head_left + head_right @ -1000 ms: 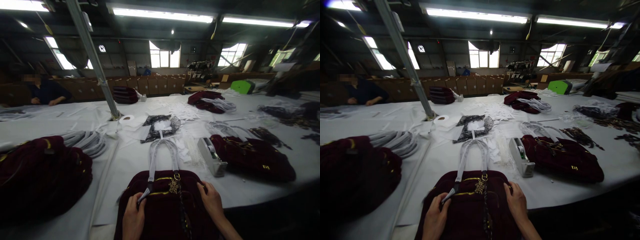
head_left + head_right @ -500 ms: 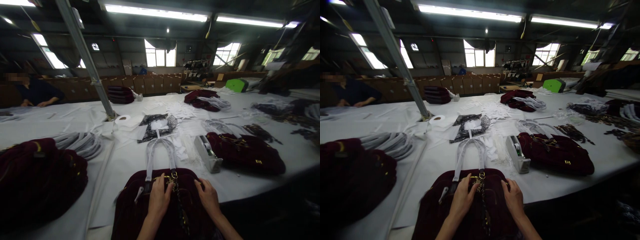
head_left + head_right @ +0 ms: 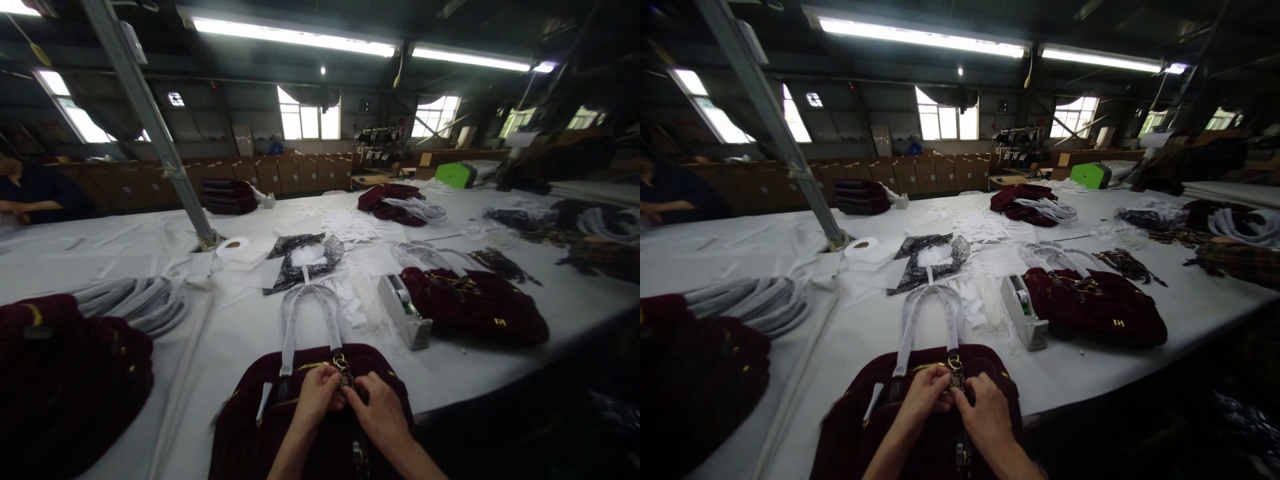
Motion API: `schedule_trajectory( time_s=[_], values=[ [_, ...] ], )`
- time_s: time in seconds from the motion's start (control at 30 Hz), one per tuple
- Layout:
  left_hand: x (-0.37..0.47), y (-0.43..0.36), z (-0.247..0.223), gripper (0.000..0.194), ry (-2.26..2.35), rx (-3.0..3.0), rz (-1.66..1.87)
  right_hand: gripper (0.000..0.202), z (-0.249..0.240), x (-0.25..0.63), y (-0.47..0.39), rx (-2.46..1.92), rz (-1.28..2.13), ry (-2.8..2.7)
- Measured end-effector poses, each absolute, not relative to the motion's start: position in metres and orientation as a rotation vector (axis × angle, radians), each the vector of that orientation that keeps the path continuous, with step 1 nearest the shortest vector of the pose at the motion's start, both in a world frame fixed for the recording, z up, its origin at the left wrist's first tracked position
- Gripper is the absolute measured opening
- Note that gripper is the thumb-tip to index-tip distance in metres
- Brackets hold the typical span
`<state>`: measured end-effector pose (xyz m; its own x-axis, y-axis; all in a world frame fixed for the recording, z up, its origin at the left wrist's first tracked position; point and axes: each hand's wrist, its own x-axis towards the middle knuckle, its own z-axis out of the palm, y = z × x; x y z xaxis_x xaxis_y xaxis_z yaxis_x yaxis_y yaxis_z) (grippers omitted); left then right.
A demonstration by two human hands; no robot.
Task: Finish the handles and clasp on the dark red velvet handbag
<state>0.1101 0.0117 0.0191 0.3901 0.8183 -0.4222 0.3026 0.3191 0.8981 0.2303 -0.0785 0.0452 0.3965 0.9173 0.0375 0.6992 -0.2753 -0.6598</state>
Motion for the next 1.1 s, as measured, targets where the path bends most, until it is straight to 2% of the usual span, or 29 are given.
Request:
schedule_trajectory(
  time_s=[0.1, 0.37, 0.67, 0.77, 0.97, 1.1],
  values=[
    [0.111, 0.007, 0.008, 0.017, 1.172, 1.121, 0.515, 0.027, 0.042, 0.23, -0.074, -2.066, 0.56, -1.294],
    [0.116, 0.0, 0.007, 0.044, 1.05, 1.04, 0.566, 0.031, 0.053, 0.237, -0.069, -1.911, 0.844, -1.126],
    [0.115, -0.004, 0.0, 0.06, 0.884, 1.033, 0.685, 0.038, 0.02, 0.225, -0.082, -1.802, 0.662, -1.442],
    [0.114, -0.003, -0.007, 0.063, 0.892, 0.917, 0.683, 0.041, 0.018, 0.235, -0.082, -1.836, 0.708, -1.258],
    [0.119, -0.008, -0.016, 0.064, 0.742, 0.817, 0.723, 0.061, 0.028, 0.247, -0.065, -1.842, 1.111, -1.021],
    [0.117, -0.013, -0.014, 0.067, 0.81, 1.004, 0.814, 0.051, 0.038, 0.246, -0.054, -1.631, 1.25, -1.04]
  ],
)
